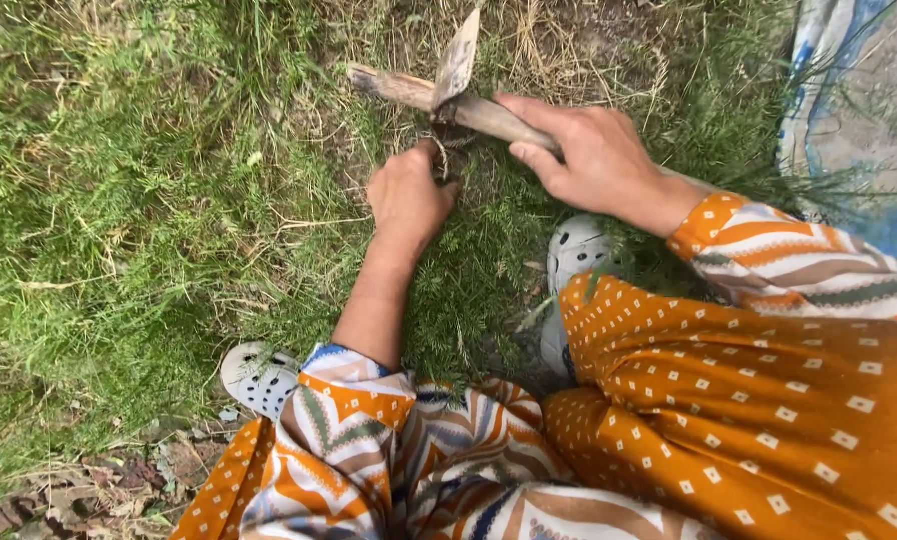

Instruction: The recorder uses a hand-held pickaxe to dig and remove weeds from a grassy area.

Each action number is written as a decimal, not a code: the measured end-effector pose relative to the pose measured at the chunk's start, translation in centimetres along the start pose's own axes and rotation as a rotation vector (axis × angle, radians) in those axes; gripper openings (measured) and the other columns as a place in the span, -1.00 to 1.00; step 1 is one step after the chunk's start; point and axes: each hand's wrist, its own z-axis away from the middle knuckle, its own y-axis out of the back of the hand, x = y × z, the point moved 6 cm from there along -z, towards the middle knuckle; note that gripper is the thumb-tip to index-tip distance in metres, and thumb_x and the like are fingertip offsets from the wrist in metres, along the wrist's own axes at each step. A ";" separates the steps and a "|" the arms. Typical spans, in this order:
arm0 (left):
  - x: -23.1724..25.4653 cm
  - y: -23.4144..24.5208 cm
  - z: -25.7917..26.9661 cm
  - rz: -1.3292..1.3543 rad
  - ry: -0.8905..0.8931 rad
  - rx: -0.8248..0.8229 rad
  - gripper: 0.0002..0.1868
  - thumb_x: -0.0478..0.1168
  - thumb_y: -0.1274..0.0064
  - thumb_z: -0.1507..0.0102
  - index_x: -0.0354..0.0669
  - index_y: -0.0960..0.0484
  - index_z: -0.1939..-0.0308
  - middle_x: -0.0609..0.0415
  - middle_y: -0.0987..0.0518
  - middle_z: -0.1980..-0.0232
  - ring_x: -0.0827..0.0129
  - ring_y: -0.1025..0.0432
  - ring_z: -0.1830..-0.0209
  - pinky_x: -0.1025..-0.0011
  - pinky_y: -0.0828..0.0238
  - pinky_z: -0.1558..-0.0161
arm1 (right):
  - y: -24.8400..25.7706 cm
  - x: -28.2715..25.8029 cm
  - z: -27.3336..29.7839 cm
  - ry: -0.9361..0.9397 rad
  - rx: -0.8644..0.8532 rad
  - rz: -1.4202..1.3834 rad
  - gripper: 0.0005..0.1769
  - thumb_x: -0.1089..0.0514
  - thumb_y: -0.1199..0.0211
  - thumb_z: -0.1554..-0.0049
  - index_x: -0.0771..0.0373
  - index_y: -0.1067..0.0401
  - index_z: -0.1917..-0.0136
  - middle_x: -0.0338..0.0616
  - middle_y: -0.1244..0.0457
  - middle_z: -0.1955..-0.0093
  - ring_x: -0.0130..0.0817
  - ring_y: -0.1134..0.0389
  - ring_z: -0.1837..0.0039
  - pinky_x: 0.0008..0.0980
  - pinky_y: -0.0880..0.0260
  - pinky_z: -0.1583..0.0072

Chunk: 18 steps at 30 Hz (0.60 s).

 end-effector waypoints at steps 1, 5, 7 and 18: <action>0.1 0.1 0.1 -0.001 -0.004 0.006 -0.54 -0.08 -0.42 -0.09 0.02 -0.69 -0.05 0.14 -0.72 0.21 0.44 -0.54 0.37 0.34 -0.52 0.26 | 0.0 -0.1 -0.2 0.001 0.006 0.004 -0.46 0.09 -0.20 -0.30 0.18 -0.31 -0.52 -0.17 -0.37 0.24 -0.50 -0.07 0.58 -0.44 -0.12 0.54; 0.7 1.0 0.3 0.003 -0.011 -0.011 -0.56 -0.06 -0.42 -0.09 0.04 -0.70 -0.02 0.12 -0.72 0.18 0.43 -0.59 0.31 0.33 -0.54 0.22 | 1.0 -0.7 -1.4 -0.084 -0.053 0.039 -0.40 0.08 -0.21 -0.29 0.13 -0.26 -0.56 -0.09 -0.35 0.33 -0.46 -0.11 0.54 -0.41 -0.15 0.48; 0.4 0.8 0.1 0.001 0.002 -0.046 -0.54 -0.03 -0.42 -0.09 0.04 -0.69 -0.04 0.12 -0.72 0.18 0.41 -0.59 0.30 0.32 -0.53 0.21 | 0.4 0.2 -1.4 -0.253 -0.178 0.074 -0.37 0.05 -0.22 -0.26 0.05 -0.24 -0.57 -0.04 -0.33 0.47 -0.35 -0.11 0.56 -0.34 -0.16 0.47; 0.3 0.3 0.5 0.028 0.000 -0.039 -0.55 -0.03 -0.42 -0.09 0.06 -0.69 -0.03 0.16 -0.71 0.17 0.45 -0.57 0.28 0.33 -0.49 0.17 | 0.4 -0.1 -1.2 -0.194 -0.120 -0.069 -0.35 0.10 -0.20 -0.26 0.10 -0.20 -0.59 -0.14 -0.31 0.42 -0.38 -0.15 0.56 -0.30 -0.21 0.49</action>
